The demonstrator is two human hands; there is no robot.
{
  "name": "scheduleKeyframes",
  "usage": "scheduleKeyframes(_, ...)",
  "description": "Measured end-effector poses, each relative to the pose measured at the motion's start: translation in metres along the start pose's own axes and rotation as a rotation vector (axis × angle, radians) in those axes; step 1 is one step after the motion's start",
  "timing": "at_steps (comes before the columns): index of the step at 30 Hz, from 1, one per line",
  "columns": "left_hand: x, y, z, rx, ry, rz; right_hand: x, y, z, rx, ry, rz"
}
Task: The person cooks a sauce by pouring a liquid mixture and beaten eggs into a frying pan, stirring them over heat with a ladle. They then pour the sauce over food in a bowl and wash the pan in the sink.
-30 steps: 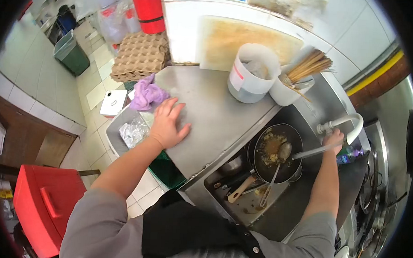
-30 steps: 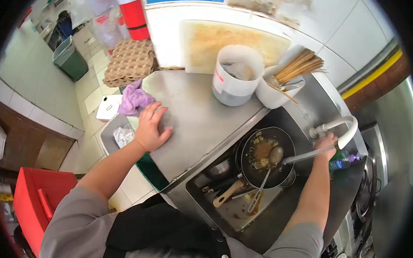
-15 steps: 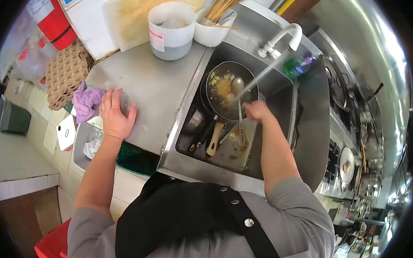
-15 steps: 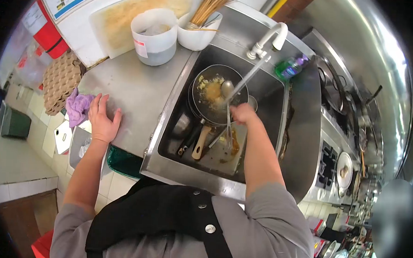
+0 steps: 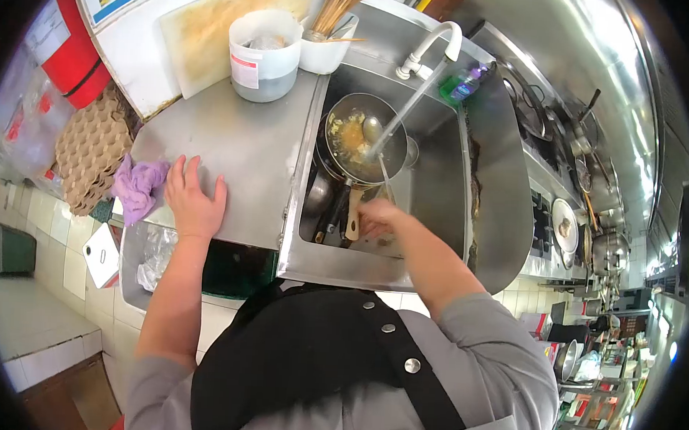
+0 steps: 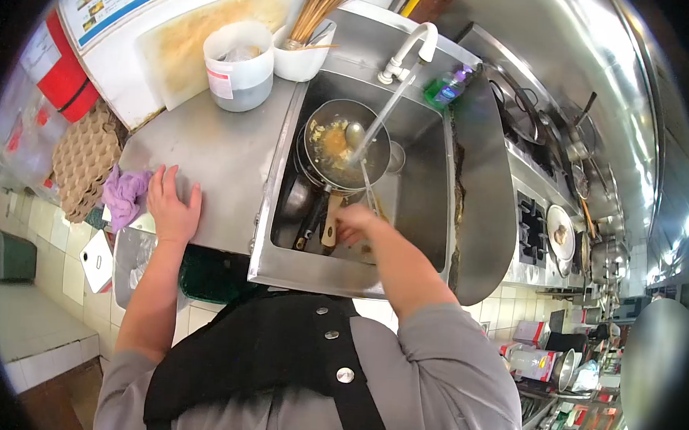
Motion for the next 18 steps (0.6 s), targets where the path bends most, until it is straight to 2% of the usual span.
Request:
scheduleKeyframes(2, 0.001, 0.002, 0.001, 0.003, -0.002, 0.019, 0.009, -0.064, 0.000, -0.214, -0.128, 0.194)
scheduleKeyframes(4, 0.003, 0.003, -0.002, 0.011, -0.019, 0.012, 0.013, -0.134, 0.024, -0.750, -0.244, 0.415)
scheduleKeyframes(6, 0.003, 0.004, -0.003, 0.007, -0.010, 0.026, -0.020, -0.130, -0.002, -0.459, -0.038, 0.170)
scheduleKeyframes(8, 0.005, 0.005, 0.001, 0.005, -0.015, 0.027, -0.039, -0.092, 0.009, -0.186, 0.256, -0.196)
scheduleKeyframes(11, 0.006, 0.005, 0.000, -0.017, -0.031, 0.008, -0.058, -0.044, -0.038, 0.019, 0.200, -0.581)
scheduleKeyframes(12, 0.006, 0.005, 0.001, -0.018, -0.030, 0.002, -0.048, -0.034, -0.038, 0.088, 0.177, -0.620)
scheduleKeyframes(15, 0.005, 0.004, 0.000, -0.007, -0.031, -0.022, -0.015, -0.073, -0.016, 0.013, 0.001, -0.528)
scheduleKeyframes(17, 0.003, 0.005, -0.001, -0.004, -0.035, -0.027, -0.017, -0.137, -0.005, -0.296, -0.087, -0.251)
scheduleKeyframes(18, 0.004, 0.006, -0.001, -0.008, -0.037, -0.027, -0.008, -0.154, 0.018, -0.347, -0.117, -0.200)
Point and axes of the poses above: each hand's wrist, its own z-axis away from the middle knuckle, its own y-axis out of the palm, x = y × z, the point moved 10 cm from there along -z, towards the middle knuckle, and after that the axes turned 9 degrees about -z, right-handed, at the moved point
